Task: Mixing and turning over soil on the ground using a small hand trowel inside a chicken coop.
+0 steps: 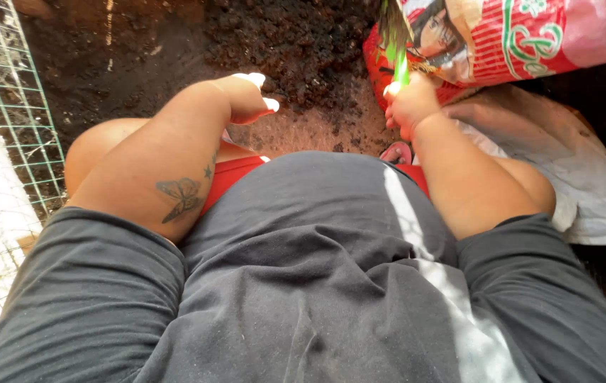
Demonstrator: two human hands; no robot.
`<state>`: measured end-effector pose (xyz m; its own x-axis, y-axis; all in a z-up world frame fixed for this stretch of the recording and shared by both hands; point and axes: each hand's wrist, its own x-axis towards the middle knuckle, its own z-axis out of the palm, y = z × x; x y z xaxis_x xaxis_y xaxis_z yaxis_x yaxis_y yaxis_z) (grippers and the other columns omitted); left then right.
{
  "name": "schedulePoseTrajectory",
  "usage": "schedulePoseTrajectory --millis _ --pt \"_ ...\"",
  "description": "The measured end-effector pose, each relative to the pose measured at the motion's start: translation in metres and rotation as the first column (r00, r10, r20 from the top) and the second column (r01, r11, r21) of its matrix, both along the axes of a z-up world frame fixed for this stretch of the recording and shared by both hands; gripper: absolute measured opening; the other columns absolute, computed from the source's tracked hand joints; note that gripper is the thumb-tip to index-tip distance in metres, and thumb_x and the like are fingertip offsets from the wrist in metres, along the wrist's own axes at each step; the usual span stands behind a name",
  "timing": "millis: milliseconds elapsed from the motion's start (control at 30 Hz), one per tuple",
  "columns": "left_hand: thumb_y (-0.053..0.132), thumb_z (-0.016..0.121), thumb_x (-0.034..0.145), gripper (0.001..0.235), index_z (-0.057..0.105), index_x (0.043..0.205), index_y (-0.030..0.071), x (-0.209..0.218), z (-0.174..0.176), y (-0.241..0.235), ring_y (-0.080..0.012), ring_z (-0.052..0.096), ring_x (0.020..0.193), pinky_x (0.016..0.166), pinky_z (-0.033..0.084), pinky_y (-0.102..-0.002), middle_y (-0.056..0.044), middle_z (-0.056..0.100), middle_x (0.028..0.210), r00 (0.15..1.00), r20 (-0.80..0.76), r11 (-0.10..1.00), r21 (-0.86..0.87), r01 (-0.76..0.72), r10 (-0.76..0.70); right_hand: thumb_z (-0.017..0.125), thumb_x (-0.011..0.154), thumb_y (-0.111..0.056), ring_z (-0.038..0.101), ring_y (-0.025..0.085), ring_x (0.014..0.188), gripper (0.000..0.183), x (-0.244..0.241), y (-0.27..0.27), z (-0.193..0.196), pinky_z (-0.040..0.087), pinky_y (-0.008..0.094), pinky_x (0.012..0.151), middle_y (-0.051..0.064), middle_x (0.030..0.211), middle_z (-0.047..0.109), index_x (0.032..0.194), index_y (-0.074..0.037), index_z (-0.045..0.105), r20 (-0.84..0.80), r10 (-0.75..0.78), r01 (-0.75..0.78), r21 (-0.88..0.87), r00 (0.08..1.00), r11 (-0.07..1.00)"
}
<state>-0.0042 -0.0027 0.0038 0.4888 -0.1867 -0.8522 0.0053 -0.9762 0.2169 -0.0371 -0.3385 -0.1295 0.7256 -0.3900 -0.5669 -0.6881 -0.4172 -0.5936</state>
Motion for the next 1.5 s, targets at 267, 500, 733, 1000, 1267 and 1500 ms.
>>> schedulePoseTrajectory --millis 267,500,733,1000,1267,1500 --pt "0.049 0.04 0.103 0.077 0.012 0.167 0.019 0.002 0.006 0.001 -0.0291 0.024 0.157 0.125 0.027 -0.05 -0.002 0.016 0.174 0.999 -0.038 1.0 0.009 0.011 -0.01 0.049 0.104 -0.013 0.053 0.013 0.054 0.038 -0.003 0.017 0.023 0.053 0.033 0.046 0.007 0.073 0.05 0.14 -0.013 0.037 0.324 -0.086 0.012 0.225 0.942 0.974" --pt "0.056 0.051 0.098 0.084 0.034 0.157 -0.001 0.014 -0.036 0.016 -0.0365 0.046 0.145 0.121 0.036 -0.049 -0.021 0.048 0.156 0.983 0.089 0.986 -0.037 0.163 -0.159 0.066 0.093 -0.006 0.06 0.026 0.04 0.028 0.004 0.0 -0.054 0.056 0.039 0.029 0.011 0.065 0.056 0.12 -0.001 0.057 0.143 -0.049 0.03 0.132 0.988 0.991" --pt "0.06 0.051 0.097 0.086 0.034 0.158 0.002 0.01 -0.045 0.014 -0.0347 0.045 0.146 0.121 0.035 -0.049 -0.019 0.048 0.156 0.986 0.104 0.989 -0.049 0.139 -0.133 0.065 0.089 -0.005 0.061 0.024 0.042 0.025 -0.006 -0.012 -0.067 0.058 0.038 0.033 0.013 0.065 0.057 0.114 -0.002 0.06 0.095 -0.083 0.073 0.104 0.992 0.992" --pt "0.057 0.052 0.093 0.088 0.037 0.157 -0.002 -0.002 -0.03 0.015 -0.0338 0.047 0.145 0.123 0.036 -0.045 -0.021 0.049 0.156 0.973 0.131 0.978 -0.061 0.199 -0.19 0.071 0.087 -0.004 0.064 0.029 0.044 0.043 -0.021 0.001 -0.024 0.059 0.039 0.033 0.023 0.081 0.065 0.127 0.008 0.061 0.05 0.01 -0.007 -0.051 0.999 0.999" --pt "0.056 0.053 0.092 0.08 0.054 0.147 -0.002 -0.022 -0.034 0.012 -0.0332 0.057 0.137 0.117 0.043 -0.047 -0.02 0.062 0.144 0.954 0.181 0.965 -0.068 0.253 -0.237 0.072 0.083 -0.003 0.063 0.028 0.044 0.037 -0.021 0.0 0.013 0.058 0.039 0.035 0.024 0.078 0.064 0.117 0.009 0.066 0.082 0.054 -0.046 -0.103 0.995 0.994" --pt "0.061 0.055 0.088 0.08 0.058 0.143 0.002 -0.034 -0.051 0.015 -0.031 0.061 0.132 0.113 0.047 -0.045 -0.017 0.067 0.137 0.936 0.221 0.953 -0.07 0.294 -0.273 0.076 0.08 -0.005 0.065 0.029 0.048 0.05 -0.033 -0.015 0.037 0.06 0.04 0.037 0.025 0.088 0.063 0.126 0.007 0.062 0.033 0.076 -0.07 -0.146 0.997 0.987"
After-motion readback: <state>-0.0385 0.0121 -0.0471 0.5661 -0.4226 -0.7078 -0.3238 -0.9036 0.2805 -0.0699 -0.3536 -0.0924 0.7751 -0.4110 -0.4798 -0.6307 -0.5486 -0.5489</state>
